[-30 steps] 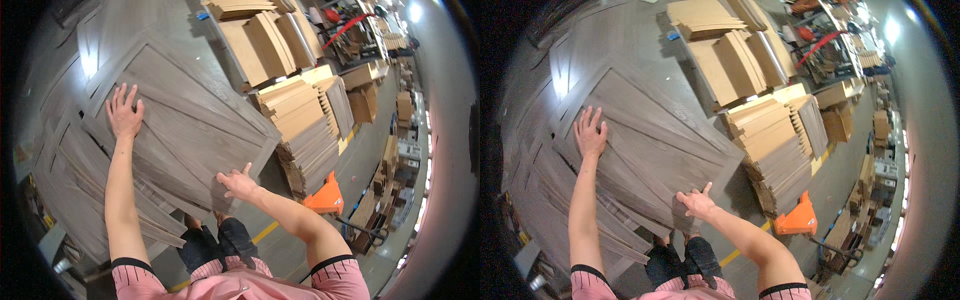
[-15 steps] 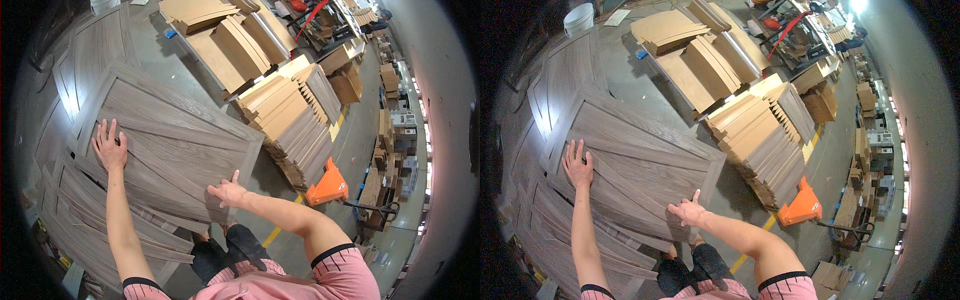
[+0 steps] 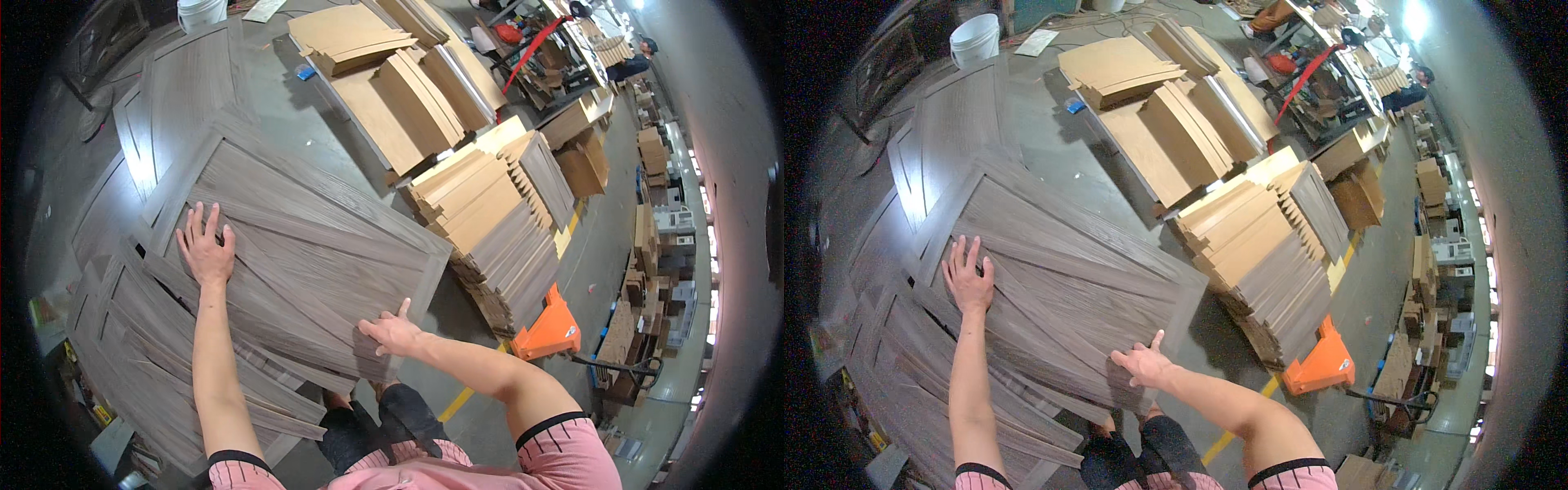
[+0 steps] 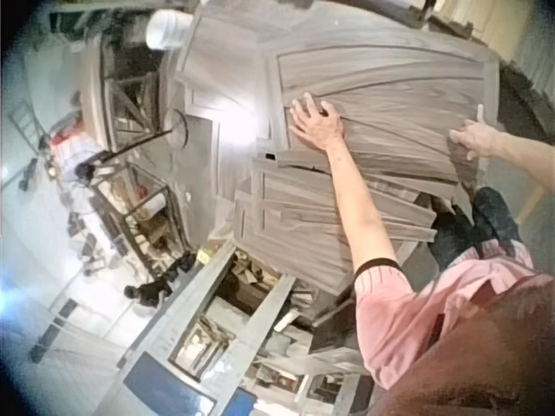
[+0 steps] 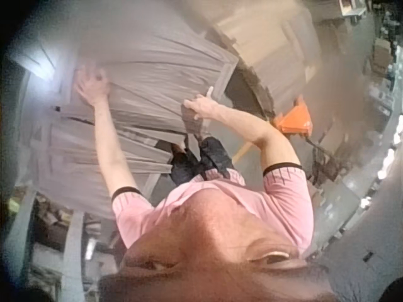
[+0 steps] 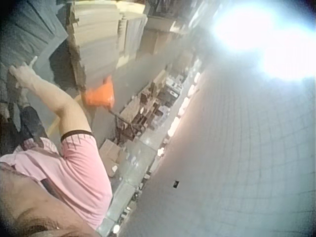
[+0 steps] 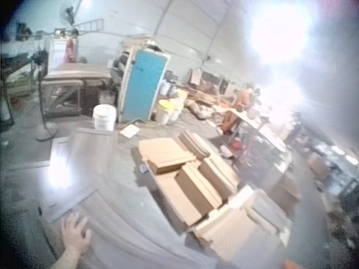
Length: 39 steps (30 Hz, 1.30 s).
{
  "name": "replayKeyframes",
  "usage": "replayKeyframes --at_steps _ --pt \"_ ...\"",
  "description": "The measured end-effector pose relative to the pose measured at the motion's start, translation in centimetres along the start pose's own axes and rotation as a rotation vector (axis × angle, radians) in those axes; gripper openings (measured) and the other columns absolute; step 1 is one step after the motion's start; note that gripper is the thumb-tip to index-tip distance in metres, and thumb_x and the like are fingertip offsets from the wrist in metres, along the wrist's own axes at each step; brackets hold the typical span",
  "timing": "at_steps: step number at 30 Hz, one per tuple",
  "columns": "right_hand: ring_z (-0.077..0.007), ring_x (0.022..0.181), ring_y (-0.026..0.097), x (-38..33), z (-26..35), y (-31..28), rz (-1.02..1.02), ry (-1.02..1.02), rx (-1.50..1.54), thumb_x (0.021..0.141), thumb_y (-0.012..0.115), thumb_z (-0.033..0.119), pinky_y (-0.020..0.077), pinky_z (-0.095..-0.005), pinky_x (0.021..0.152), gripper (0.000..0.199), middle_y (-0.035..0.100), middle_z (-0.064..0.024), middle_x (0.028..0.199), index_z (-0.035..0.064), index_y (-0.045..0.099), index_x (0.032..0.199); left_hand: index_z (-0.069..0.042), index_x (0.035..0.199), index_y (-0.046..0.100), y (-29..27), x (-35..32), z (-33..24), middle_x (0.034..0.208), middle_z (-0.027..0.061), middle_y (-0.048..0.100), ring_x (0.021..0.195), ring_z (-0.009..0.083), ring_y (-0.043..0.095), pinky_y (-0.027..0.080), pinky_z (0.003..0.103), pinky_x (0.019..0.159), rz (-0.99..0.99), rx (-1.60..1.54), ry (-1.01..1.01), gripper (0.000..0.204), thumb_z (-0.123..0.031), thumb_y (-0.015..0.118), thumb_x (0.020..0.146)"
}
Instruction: The person picks up thin wooden slats and fits them into diagonal recessed grooves on larger wood-grain panels, working through several panels in a stack.
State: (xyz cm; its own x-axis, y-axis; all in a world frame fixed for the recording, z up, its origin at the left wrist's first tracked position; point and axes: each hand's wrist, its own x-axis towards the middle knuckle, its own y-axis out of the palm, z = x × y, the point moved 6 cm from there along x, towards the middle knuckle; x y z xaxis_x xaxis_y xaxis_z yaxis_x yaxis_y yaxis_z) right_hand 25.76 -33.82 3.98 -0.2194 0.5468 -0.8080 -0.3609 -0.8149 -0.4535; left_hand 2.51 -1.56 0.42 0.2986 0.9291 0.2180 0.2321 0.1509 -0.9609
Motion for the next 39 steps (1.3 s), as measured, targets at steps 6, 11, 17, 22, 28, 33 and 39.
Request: replayKeyframes --at_steps 6,11,17,22,28,33,39 --pt "-0.0380 0.118 0.059 1.0 -0.9 1.6 -0.037 -0.028 -0.028 0.084 0.082 0.024 0.0153 -0.0946 0.101 0.060 0.071 -0.0082 0.103 0.0143 0.047 0.132 -0.028 0.146 0.057 -0.5 -0.3 0.5 0.158 0.0037 0.046 0.149 0.0262 0.039 0.023 0.057 0.125 -0.003 -0.028 -0.028 0.052 -0.033 0.061 0.094" --pt "-0.0363 0.110 0.061 0.4 -0.2 0.9 -0.074 -0.068 -0.070 0.085 0.081 0.027 0.0169 -0.0956 0.097 0.053 0.069 -0.0013 0.091 0.0142 0.048 0.123 -0.026 0.144 0.060 -0.5 0.0 0.0 0.157 0.0049 0.048 0.147 0.0269 0.040 0.023 0.057 0.125 0.000 -0.087 -0.029 0.054 -0.035 0.064 0.091" --pt "-0.0373 0.120 0.060 0.5 0.0 1.1 0.039 0.017 -0.052 0.086 0.081 0.027 0.0139 -0.0953 0.100 0.054 0.070 -0.0050 0.102 0.0161 0.048 0.127 -0.026 0.145 0.059 -1.1 -0.2 0.4 0.157 0.0060 0.047 0.148 0.0271 0.039 0.020 0.058 0.127 0.005 -0.125 -0.050 0.053 -0.037 0.062 0.093" --pt "-0.0364 0.118 0.060 0.3 0.4 0.4 -0.009 -0.010 -0.029 0.088 0.080 0.025 0.0135 -0.0954 0.100 0.049 0.069 -0.0027 0.098 0.0152 0.048 0.123 -0.025 0.144 0.059 -1.4 -0.3 0.6 0.157 0.0071 0.046 0.148 0.0283 0.039 0.020 0.059 0.125 0.005 -0.155 -0.064 0.052 -0.034 0.062 0.093" --pt "-0.0352 0.118 0.060 0.2 0.4 -0.1 0.005 0.014 -0.031 0.087 0.080 0.026 0.0134 -0.0947 0.101 0.048 0.070 -0.0016 0.097 0.0154 0.048 0.122 -0.025 0.143 0.059 -1.3 -0.2 0.4 0.156 0.0065 0.046 0.147 0.0281 0.040 0.021 0.060 0.125 -0.002 -0.158 -0.066 0.052 -0.034 0.063 0.093" --pt "-0.0339 0.110 0.062 0.8 -0.4 1.0 -0.064 -0.031 -0.038 0.086 0.082 0.029 0.0151 -0.0951 0.098 0.049 0.068 0.0032 0.091 0.0160 0.049 0.120 -0.023 0.142 0.059 -1.2 -0.4 0.9 0.155 0.0069 0.048 0.146 0.0281 0.042 0.022 0.059 0.125 -0.048 -0.155 -0.083 0.052 -0.035 0.063 0.092" --pt "-0.0325 0.106 0.065 0.6 -0.1 1.1 -0.106 -0.043 -0.061 0.080 0.086 0.028 0.0141 -0.0955 0.097 0.053 0.070 0.0048 0.085 0.0152 0.053 0.120 -0.022 0.144 0.058 -0.6 -0.4 1.3 0.156 0.0045 0.046 0.148 0.0246 0.039 0.018 0.057 0.127 -0.006 -0.201 -0.115 0.054 -0.039 0.061 0.093"
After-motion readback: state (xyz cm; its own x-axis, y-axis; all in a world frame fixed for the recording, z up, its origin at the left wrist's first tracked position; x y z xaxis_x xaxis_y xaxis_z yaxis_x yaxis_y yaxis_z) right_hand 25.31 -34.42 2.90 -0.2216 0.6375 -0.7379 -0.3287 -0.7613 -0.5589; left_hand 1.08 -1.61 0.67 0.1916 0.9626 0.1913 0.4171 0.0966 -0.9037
